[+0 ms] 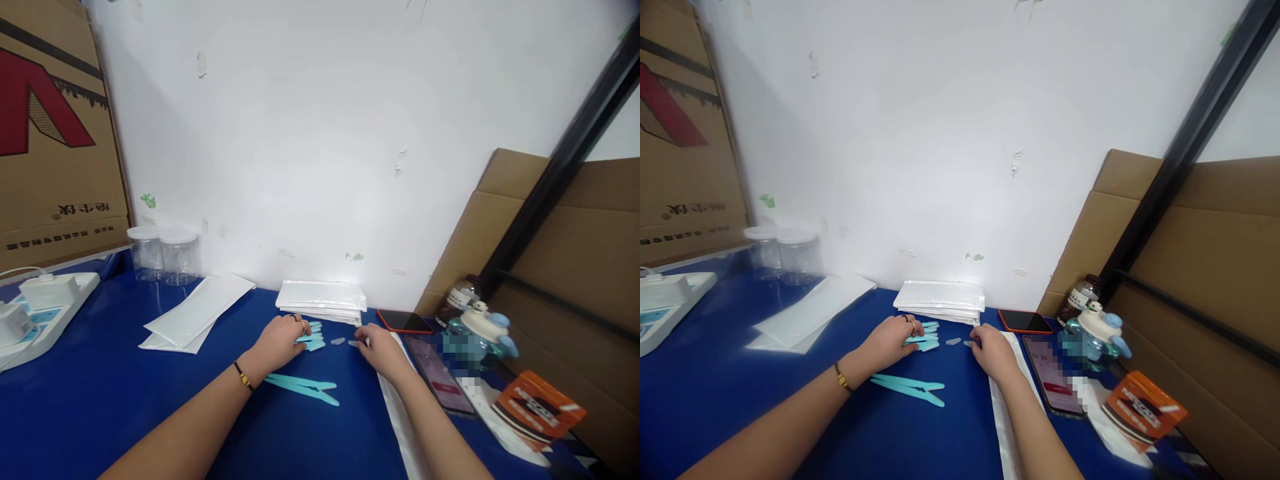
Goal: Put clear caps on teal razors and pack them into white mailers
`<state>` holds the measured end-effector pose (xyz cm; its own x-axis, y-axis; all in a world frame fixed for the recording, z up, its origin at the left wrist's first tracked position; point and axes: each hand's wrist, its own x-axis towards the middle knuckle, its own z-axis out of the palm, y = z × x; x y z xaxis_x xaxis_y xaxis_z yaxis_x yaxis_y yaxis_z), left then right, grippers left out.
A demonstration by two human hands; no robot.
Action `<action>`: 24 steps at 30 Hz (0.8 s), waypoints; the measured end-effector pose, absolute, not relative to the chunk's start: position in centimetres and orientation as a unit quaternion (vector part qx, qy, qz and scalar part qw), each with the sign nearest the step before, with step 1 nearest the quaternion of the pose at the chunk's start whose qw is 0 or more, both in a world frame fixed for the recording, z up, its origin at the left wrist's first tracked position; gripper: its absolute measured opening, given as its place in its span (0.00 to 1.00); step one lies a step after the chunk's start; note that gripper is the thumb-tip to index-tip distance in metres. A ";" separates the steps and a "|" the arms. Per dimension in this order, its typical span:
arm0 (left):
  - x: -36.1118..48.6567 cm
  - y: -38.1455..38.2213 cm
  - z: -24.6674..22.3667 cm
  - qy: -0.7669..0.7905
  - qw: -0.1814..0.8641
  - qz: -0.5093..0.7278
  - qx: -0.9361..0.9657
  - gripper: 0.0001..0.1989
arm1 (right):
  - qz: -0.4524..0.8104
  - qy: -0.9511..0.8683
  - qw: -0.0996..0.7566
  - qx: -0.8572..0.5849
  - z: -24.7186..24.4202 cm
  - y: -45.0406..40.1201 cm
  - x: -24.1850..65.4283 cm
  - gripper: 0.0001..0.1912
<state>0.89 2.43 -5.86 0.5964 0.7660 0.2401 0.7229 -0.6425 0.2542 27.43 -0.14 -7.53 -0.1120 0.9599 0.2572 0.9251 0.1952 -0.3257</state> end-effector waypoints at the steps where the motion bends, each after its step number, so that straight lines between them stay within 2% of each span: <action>1: 0.9 2.2 -5.6 0.408 0.082 0.163 0.894 0.09 | 0.029 -0.750 0.186 -0.634 -7.7 -0.2 27.2 0.08; 6: 0.7 1.2 -5.2 0.333 0.222 0.074 0.914 0.12 | -0.028 -0.758 0.106 -0.642 -8.1 0.0 26.2 0.07; 9: 0.8 1.0 -5.5 0.338 0.241 0.042 0.909 0.07 | -0.053 -0.760 0.098 -0.640 -8.2 0.1 25.8 0.06; 11: 0.8 1.0 -5.7 0.344 0.234 0.036 0.909 0.05 | -0.027 -0.765 0.123 -0.632 -8.2 0.0 25.5 0.05; 13: 0.9 1.1 -5.8 0.345 0.218 0.044 0.912 0.04 | 0.057 -0.762 0.178 -0.621 -8.2 -0.1 25.4 0.05; 15: 0.9 1.2 -5.7 0.354 0.201 0.067 0.911 0.04 | 0.196 -0.738 0.247 -0.596 -8.0 -0.4 25.3 0.05; 18: 0.9 1.5 -5.5 0.371 0.176 0.116 0.904 0.05 | 0.367 -0.681 0.337 -0.537 -7.5 -0.8 25.3 0.10; 21: 0.8 1.8 -5.4 0.375 0.164 0.146 0.901 0.06 | 0.430 -0.643 0.387 -0.502 -7.0 -1.0 25.3 0.12; 24: 0.8 1.8 -5.3 0.377 0.159 0.158 0.899 0.06 | 0.475 -0.614 0.397 -0.489 -6.8 -1.1 25.0 0.15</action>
